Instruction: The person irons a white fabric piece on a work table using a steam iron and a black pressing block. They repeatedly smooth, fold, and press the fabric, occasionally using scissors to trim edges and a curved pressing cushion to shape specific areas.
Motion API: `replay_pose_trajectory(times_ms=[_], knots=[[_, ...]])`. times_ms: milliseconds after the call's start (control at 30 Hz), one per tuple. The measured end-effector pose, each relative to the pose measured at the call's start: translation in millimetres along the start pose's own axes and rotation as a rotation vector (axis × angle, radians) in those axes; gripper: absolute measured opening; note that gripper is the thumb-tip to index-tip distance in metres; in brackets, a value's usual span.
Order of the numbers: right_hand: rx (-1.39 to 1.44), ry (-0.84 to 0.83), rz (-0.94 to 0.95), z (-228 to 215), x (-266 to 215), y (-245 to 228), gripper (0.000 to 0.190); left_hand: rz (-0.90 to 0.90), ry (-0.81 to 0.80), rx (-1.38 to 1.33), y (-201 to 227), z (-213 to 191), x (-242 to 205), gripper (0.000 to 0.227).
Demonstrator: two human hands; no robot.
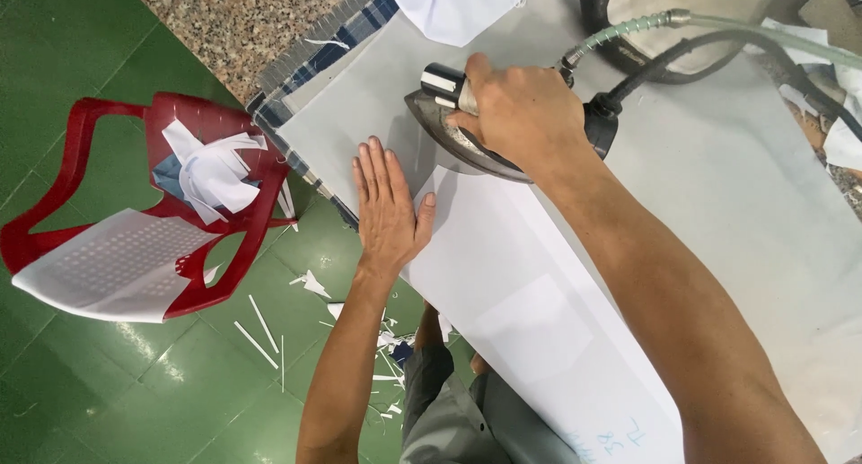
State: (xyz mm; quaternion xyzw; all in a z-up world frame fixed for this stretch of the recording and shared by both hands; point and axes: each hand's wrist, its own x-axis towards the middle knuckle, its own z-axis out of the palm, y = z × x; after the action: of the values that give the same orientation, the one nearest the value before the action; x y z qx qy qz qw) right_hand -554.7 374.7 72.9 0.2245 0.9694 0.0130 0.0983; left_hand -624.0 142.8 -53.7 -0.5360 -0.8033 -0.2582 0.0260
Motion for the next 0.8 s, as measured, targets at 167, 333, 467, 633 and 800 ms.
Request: replay_pose_trajectory(times_ms=[167,333,467,633,800], knots=[[-0.046,0.028,-0.030,0.1,10.0,6.7,0.057,-0.027,0.040,-0.076,1.0,-1.1,-0.7,0.074],[-0.008,-0.006,-0.033,-5.8,12.9,6.0,0.052,-0.034,0.068,-0.107,1.3,-2.4,0.4,0.073],[0.028,0.034,-0.015,-0.2,12.6,7.4,0.040,-0.031,0.065,-0.106,1.5,-3.3,1.4,0.074],[0.036,-0.056,-0.024,-0.8,11.2,18.7,0.044,-0.028,0.030,-0.096,1.0,-2.8,1.5,0.075],[-0.008,0.072,0.020,16.1,-12.8,61.3,0.036,-0.059,-0.025,-0.071,3.4,-6.0,5.5,0.075]])
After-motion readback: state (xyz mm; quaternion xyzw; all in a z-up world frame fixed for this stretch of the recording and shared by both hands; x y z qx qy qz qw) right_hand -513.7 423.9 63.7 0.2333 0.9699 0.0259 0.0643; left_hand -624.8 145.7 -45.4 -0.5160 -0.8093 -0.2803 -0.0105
